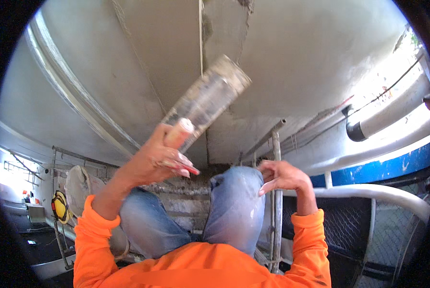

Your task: The person applies plaster to a ceiling using a trowel and hawk. They scoop plaster from a bucket, spread it along a joint, and smooth the surface repeatedly.

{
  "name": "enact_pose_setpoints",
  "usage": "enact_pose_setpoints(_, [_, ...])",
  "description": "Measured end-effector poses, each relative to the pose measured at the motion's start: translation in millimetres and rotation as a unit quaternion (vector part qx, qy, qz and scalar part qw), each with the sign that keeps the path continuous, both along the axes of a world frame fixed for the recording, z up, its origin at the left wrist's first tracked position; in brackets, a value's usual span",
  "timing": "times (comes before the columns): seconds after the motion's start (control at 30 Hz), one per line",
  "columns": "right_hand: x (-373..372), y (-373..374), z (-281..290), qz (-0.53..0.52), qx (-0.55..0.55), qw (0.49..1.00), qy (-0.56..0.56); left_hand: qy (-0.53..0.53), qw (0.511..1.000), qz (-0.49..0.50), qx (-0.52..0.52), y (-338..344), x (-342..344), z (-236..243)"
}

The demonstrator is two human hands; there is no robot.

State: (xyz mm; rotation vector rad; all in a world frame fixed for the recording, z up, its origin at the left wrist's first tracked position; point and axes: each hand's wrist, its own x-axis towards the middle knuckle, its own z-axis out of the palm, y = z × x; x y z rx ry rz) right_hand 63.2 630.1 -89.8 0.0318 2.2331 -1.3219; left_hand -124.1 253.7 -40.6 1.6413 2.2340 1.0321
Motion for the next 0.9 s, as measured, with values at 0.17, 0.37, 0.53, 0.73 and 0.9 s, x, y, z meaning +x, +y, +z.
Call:
enact_pose_setpoints(0.17, [-29.3,-24.3,64.9,-0.273,-0.004,0.955,0.116,-0.119,0.993,-0.015,0.024,20.3,11.1,-16.8])
enact_pose_setpoints(0.37, [-75.6,-145.7,51.5,-0.241,0.080,0.957,0.137,0.032,0.995,-0.075,0.059,36.6,19.4,-46.8])
enact_pose_setpoints(0.53, [-74.4,-166.4,34.7,-0.353,0.063,0.921,0.154,0.060,0.986,-0.137,0.079,46.9,21.6,-67.6])
enact_pose_setpoints(0.73, [-70.8,-181.4,22.4,-0.362,0.077,0.919,0.136,0.033,0.987,-0.116,0.110,47.8,21.7,-61.1])
enact_pose_setpoints(0.9, [-83.6,-150.9,-13.8,-0.447,-0.012,0.844,0.295,0.048,0.988,-0.073,0.128,29.7,34.2,-25.8])
